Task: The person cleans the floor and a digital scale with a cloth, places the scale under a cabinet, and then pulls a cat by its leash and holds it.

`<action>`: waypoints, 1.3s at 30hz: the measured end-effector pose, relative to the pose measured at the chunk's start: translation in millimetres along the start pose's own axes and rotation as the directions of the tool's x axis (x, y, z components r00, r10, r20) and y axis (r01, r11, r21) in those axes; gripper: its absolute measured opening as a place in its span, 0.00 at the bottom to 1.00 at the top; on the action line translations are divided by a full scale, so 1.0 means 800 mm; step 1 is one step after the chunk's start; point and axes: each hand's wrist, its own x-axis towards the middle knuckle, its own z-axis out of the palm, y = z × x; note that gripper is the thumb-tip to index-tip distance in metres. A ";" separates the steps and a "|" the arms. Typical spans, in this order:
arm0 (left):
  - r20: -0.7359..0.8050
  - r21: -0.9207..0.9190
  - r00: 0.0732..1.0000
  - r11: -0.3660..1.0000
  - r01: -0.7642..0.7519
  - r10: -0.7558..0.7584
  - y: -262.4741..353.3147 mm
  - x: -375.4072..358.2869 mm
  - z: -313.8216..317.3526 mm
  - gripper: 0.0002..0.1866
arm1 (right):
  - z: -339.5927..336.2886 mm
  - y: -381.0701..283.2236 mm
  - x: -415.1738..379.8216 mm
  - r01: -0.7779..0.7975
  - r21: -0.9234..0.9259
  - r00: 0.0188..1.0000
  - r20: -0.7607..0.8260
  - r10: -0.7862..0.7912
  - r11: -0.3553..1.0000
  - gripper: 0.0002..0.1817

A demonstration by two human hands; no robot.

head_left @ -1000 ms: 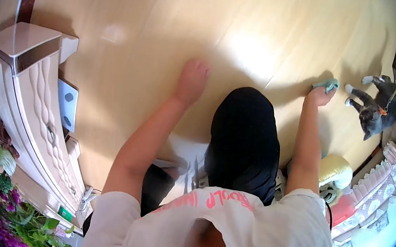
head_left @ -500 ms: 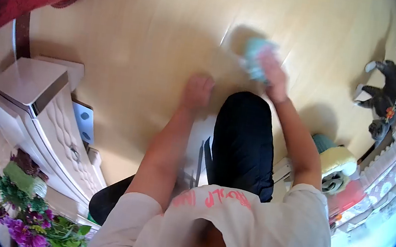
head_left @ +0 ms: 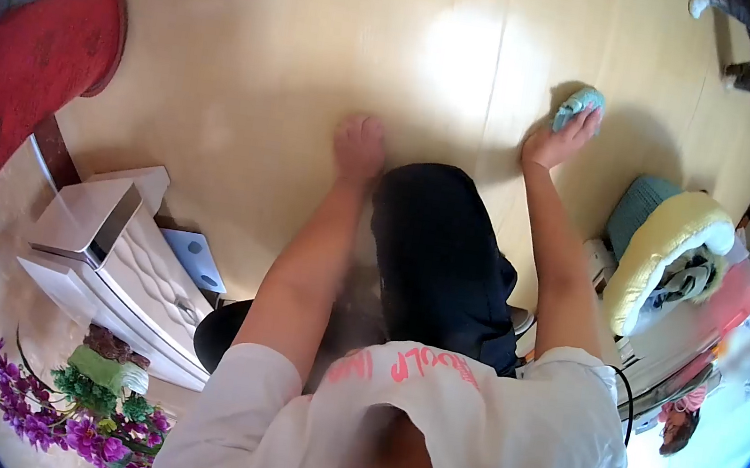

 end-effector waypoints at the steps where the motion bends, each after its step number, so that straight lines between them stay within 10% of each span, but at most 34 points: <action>1: 0.039 0.006 0.999 1.000 0.010 -0.010 0.001 -0.001 -0.006 0.06 | 0.002 0.002 -0.001 0.009 0.002 1.000 -0.016 -0.009 1.000 0.38; 19: -0.164 -0.111 0.979 0.984 -0.138 0.119 0.012 0.035 -0.025 0.06 | 0.019 0.018 -0.013 -0.016 -0.014 0.987 -0.163 0.013 1.000 0.31; 22: -0.138 -0.041 0.983 0.991 -0.126 0.119 -0.015 0.037 -0.021 0.08 | 0.024 0.008 -0.015 -0.311 0.105 0.950 0.020 0.310 0.945 0.25; 32: -0.098 0.185 0.932 0.926 -0.328 0.349 -0.077 0.044 0.017 0.15 | 0.051 0.026 -0.024 -0.131 0.077 0.965 -0.218 0.145 0.988 0.27; 34: -0.028 0.030 0.998 0.998 -0.053 0.054 -0.014 0.047 -0.020 0.20 | 0.048 0.037 -0.018 -0.098 0.042 0.968 -0.228 0.105 0.994 0.27; 39: -0.135 0.046 0.977 0.986 -0.160 0.165 -0.016 0.049 -0.028 0.17 | 0.019 0.013 -0.020 -0.033 -0.022 0.974 -0.226 0.028 0.999 0.27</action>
